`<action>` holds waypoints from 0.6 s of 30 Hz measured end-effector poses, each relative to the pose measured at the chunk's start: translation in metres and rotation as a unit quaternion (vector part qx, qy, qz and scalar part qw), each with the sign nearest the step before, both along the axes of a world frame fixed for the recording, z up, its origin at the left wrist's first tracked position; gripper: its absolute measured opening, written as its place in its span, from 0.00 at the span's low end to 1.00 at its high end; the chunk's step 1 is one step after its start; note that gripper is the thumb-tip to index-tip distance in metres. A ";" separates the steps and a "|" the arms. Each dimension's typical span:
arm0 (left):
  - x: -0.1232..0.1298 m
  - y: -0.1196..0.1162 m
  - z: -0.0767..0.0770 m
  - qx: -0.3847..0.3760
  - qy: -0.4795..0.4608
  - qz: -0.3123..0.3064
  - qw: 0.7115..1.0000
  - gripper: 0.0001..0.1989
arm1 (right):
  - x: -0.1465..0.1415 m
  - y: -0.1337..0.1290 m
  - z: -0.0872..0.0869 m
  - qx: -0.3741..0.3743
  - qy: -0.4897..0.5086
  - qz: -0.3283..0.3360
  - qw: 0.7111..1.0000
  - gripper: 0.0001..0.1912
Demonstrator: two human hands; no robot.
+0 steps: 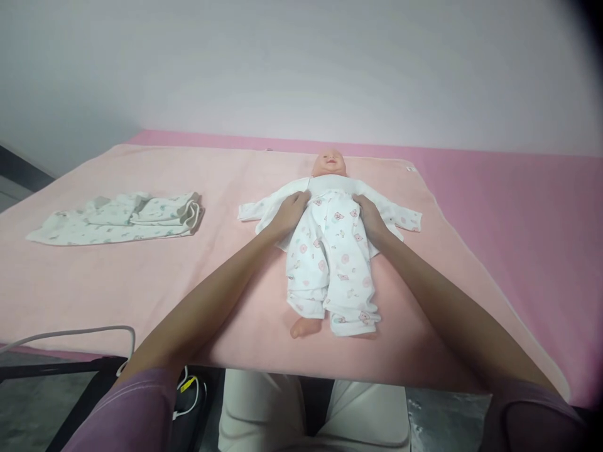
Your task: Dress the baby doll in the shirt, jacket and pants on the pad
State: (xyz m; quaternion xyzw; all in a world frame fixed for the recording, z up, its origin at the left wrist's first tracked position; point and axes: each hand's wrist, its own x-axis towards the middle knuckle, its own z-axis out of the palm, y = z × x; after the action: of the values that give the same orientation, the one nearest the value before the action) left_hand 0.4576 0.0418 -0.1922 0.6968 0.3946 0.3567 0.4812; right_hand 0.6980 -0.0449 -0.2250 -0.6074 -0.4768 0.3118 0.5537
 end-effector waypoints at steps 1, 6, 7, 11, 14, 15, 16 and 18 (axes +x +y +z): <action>-0.002 0.003 0.002 -0.003 0.006 -0.026 1.000 0.30 | 0.000 -0.001 0.003 0.005 0.001 0.006 1.000 0.31; -0.004 0.007 0.013 0.019 -0.045 -0.123 0.991 0.31 | 0.001 -0.011 0.030 0.085 -0.221 0.005 0.971 0.26; -0.002 0.007 0.015 0.047 -0.056 -0.128 0.989 0.29 | 0.002 -0.012 0.035 0.105 -0.278 0.017 0.955 0.25; 0.007 0.008 0.013 0.109 -0.076 -0.117 0.984 0.22 | 0.005 -0.005 0.042 0.114 -0.323 0.030 0.939 0.23; 0.016 0.013 0.002 0.047 -0.106 -0.070 0.991 0.20 | 0.004 0.005 0.032 0.050 -0.216 -0.045 0.974 0.24; 0.019 0.014 -0.002 0.027 -0.117 -0.044 0.992 0.20 | 0.003 0.007 0.029 0.023 -0.179 -0.072 0.981 0.26; 0.021 0.015 -0.007 0.014 -0.124 -0.018 0.992 0.20 | 0.002 0.008 0.026 -0.004 -0.153 -0.089 0.984 0.27; 0.022 0.013 -0.013 0.012 -0.116 0.026 0.993 0.21 | 0.002 0.006 0.023 -0.047 -0.138 -0.096 0.985 0.30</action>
State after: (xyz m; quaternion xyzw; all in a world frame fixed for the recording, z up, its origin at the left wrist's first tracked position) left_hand 0.4794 0.0546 -0.2048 0.6459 0.3500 0.4519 0.5061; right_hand 0.6996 -0.0388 -0.2024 -0.7128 -0.4727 0.1923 0.4811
